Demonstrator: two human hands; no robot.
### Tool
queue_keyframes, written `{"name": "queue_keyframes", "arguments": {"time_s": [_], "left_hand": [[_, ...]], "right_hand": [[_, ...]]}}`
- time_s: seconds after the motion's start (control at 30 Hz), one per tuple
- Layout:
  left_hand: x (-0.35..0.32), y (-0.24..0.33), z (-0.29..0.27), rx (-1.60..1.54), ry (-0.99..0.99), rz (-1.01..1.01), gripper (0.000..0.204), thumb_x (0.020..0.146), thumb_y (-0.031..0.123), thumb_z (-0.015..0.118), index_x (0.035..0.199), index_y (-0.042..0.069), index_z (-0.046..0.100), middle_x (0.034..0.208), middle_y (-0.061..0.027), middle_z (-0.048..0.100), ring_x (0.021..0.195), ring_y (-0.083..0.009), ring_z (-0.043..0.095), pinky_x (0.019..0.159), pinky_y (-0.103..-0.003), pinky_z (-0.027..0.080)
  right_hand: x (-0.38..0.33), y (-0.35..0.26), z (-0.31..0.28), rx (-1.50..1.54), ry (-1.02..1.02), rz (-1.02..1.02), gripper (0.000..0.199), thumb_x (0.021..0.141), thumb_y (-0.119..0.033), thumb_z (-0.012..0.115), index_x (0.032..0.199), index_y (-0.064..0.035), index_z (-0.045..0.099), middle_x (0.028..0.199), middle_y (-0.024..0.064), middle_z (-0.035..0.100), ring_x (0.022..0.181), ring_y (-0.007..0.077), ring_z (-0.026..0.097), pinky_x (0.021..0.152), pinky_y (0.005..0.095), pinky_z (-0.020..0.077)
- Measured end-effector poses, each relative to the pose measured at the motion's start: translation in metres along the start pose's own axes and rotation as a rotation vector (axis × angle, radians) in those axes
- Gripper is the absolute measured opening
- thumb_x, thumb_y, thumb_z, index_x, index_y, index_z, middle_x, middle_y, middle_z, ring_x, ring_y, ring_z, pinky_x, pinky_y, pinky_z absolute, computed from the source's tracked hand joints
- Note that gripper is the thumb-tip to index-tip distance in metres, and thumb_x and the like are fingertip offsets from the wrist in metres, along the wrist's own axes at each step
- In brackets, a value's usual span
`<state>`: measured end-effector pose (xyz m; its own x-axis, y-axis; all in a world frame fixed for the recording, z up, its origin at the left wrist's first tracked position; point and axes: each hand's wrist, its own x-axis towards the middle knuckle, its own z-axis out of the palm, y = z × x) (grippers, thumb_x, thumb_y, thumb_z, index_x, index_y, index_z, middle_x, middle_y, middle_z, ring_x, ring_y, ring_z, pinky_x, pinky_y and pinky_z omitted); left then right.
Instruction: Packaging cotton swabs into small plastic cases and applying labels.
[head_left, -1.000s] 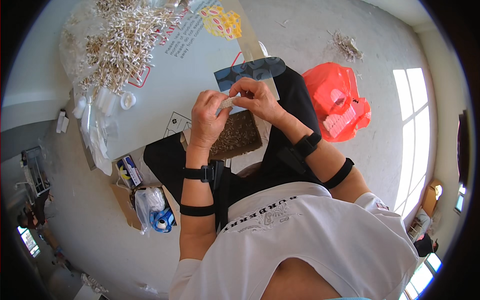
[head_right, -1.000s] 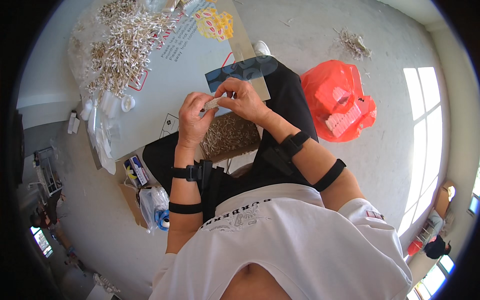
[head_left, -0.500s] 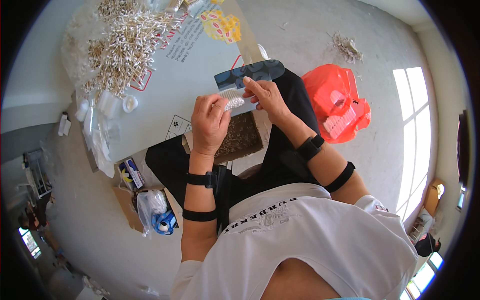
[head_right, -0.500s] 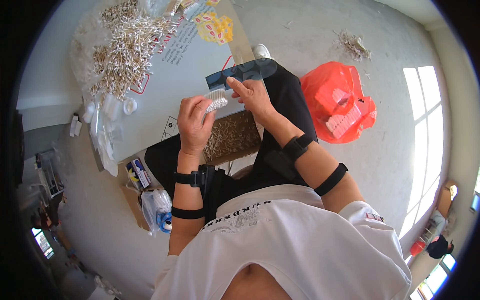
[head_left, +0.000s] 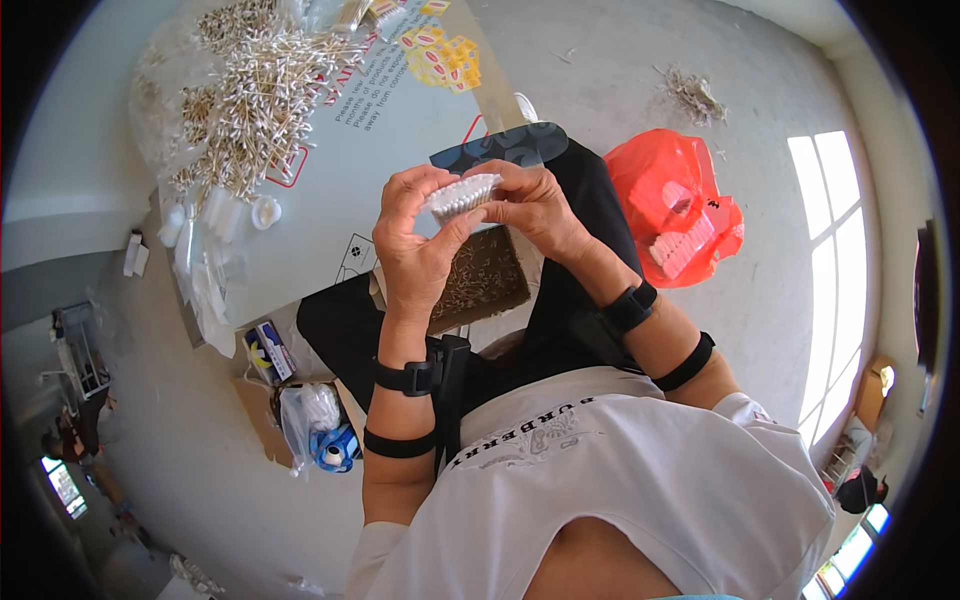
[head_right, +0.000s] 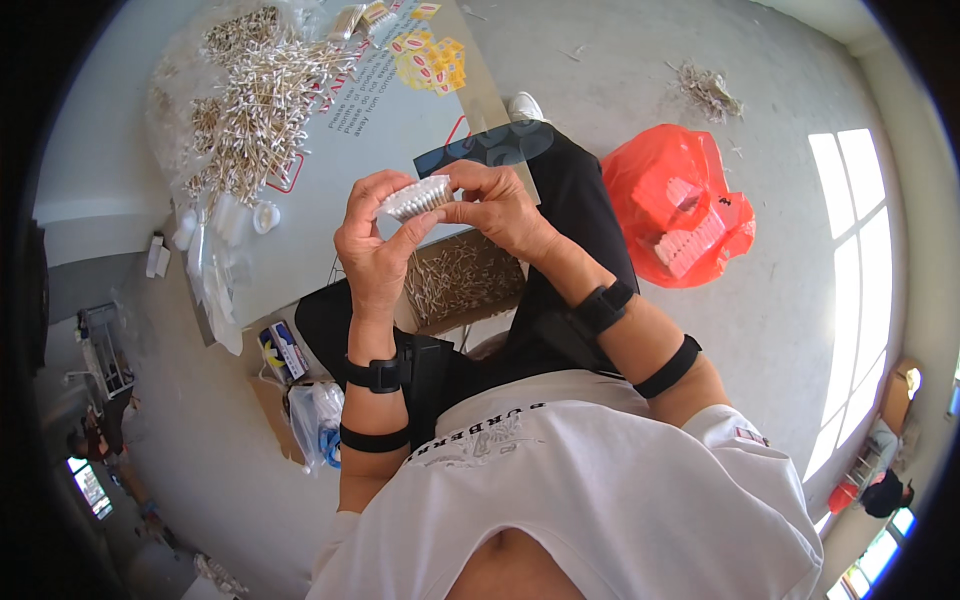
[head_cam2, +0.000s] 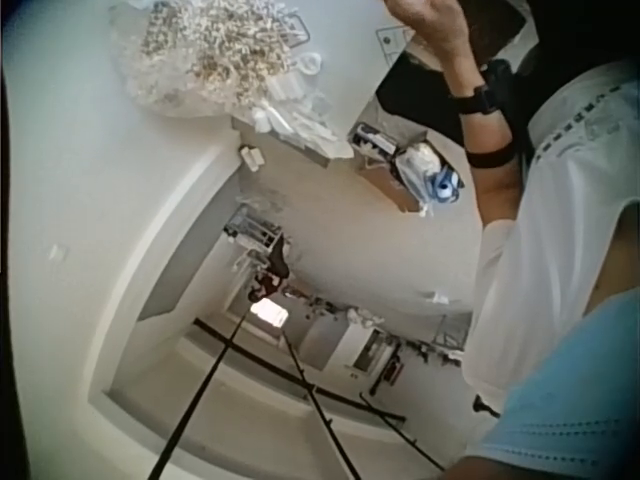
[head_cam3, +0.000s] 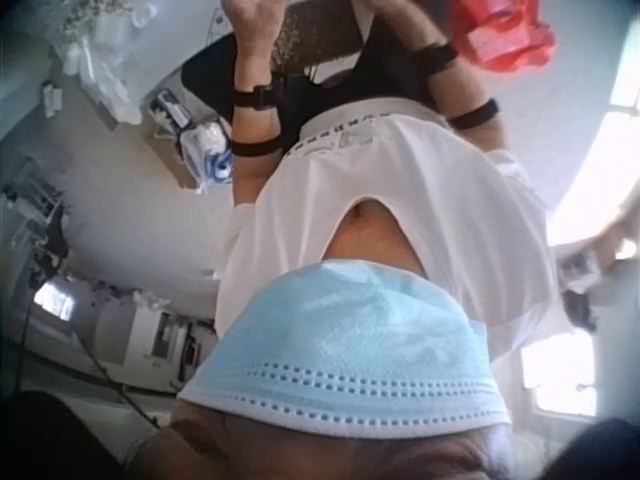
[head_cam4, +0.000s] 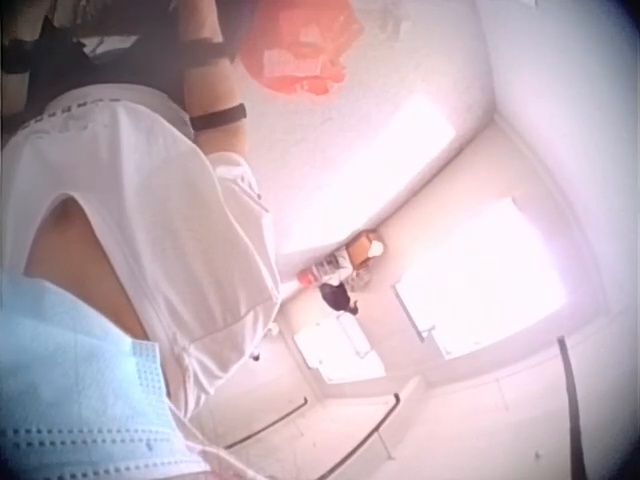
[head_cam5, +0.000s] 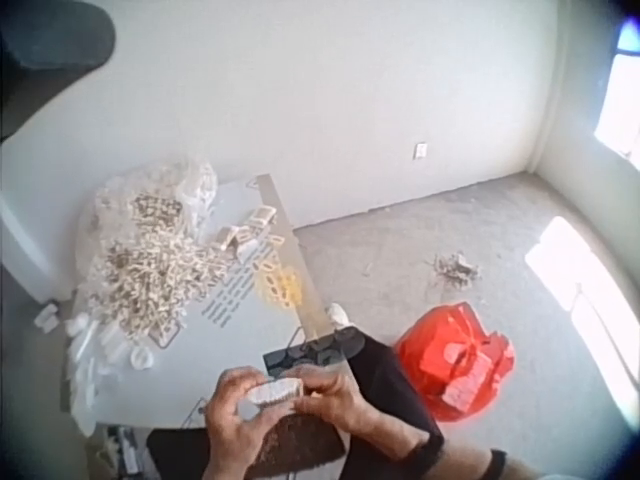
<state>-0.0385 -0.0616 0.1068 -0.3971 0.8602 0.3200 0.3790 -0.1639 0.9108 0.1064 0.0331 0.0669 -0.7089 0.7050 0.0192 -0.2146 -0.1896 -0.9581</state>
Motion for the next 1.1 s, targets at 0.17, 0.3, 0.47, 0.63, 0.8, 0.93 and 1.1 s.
{"name": "queue_keyframes", "arguments": {"time_s": [0.17, 0.3, 0.47, 0.63, 0.8, 0.93, 1.1], "left_hand": [[-0.001, -0.001, 0.006, -0.046, 0.05, 0.014, 0.024, 0.069, -0.001, 0.079, 0.091, 0.003, 0.069, 0.096, -0.0066, 0.064, 0.093, -0.0195, 0.062, 0.082, -0.031, 0.05], [-0.002, -0.003, 0.007, -0.062, 0.076, -0.025, 0.025, 0.068, -0.001, 0.08, 0.091, 0.004, 0.07, 0.096, -0.0064, 0.064, 0.093, -0.019, 0.062, 0.081, -0.03, 0.05], [-0.003, -0.007, 0.007, 0.039, 0.072, 0.073, 0.03, 0.069, -0.007, 0.079, 0.096, 0.005, 0.07, 0.101, -0.0057, 0.064, 0.092, -0.0142, 0.061, 0.078, -0.027, 0.052], [-0.003, -0.007, 0.009, 0.087, 0.109, 0.123, 0.037, 0.065, -0.008, 0.079, 0.097, 0.007, 0.071, 0.102, -0.0065, 0.063, 0.093, -0.0157, 0.062, 0.078, -0.028, 0.053], [-0.004, -0.008, 0.009, 0.09, 0.117, 0.141, 0.038, 0.064, -0.009, 0.079, 0.098, 0.007, 0.071, 0.104, -0.0073, 0.063, 0.095, -0.0168, 0.062, 0.079, -0.028, 0.053], [-0.005, -0.007, 0.01, 0.087, 0.102, 0.135, 0.036, 0.067, -0.009, 0.079, 0.098, 0.006, 0.07, 0.102, -0.0067, 0.064, 0.094, -0.0158, 0.062, 0.08, -0.028, 0.053], [-0.005, -0.011, 0.009, 0.002, 0.061, 0.053, 0.03, 0.071, -0.007, 0.078, 0.098, 0.004, 0.067, 0.098, -0.0037, 0.065, 0.09, -0.0119, 0.061, 0.079, -0.026, 0.052]], "right_hand": [[-0.004, -0.01, 0.003, -0.06, 0.0, -0.033, 0.031, 0.075, -0.009, 0.077, 0.105, -0.006, 0.07, 0.112, 0.0007, 0.064, 0.099, 0.0092, 0.056, 0.077, 0.023, 0.04], [-0.009, -0.022, 0.006, -0.115, 0.018, -0.072, 0.038, 0.075, 0.001, 0.069, 0.112, -0.0023, 0.065, 0.128, 0.006, 0.054, 0.11, 0.0116, 0.054, 0.091, 0.0282, 0.0432], [-0.011, -0.026, 0.018, -0.09, 0.108, -0.042, 0.031, 0.076, 0.001, 0.066, 0.107, -0.0028, 0.065, 0.129, 0.0065, 0.054, 0.111, 0.0119, 0.054, 0.091, 0.0283, 0.043], [-0.011, -0.022, 0.024, -0.04, 0.156, -0.041, 0.027, 0.076, 0.003, 0.065, 0.103, -0.0029, 0.064, 0.126, 0.0062, 0.055, 0.108, 0.0119, 0.056, 0.092, 0.0291, 0.045], [-0.015, -0.024, 0.028, -0.029, 0.151, -0.087, 0.027, 0.077, 0.007, 0.063, 0.102, -0.0021, 0.063, 0.124, 0.0061, 0.056, 0.108, 0.0119, 0.056, 0.092, 0.0287, 0.0454], [-0.014, -0.024, 0.03, 0.043, 0.132, -0.123, 0.026, 0.079, 0.009, 0.06, 0.102, -0.001, 0.063, 0.122, 0.0062, 0.057, 0.106, 0.0115, 0.057, 0.091, 0.0278, 0.0464], [-0.012, -0.027, 0.025, 0.07, 0.126, -0.033, 0.022, 0.081, 0.007, 0.061, 0.102, -0.0002, 0.064, 0.113, 0.0065, 0.061, 0.103, 0.0112, 0.058, 0.092, 0.0269, 0.0462]]}}
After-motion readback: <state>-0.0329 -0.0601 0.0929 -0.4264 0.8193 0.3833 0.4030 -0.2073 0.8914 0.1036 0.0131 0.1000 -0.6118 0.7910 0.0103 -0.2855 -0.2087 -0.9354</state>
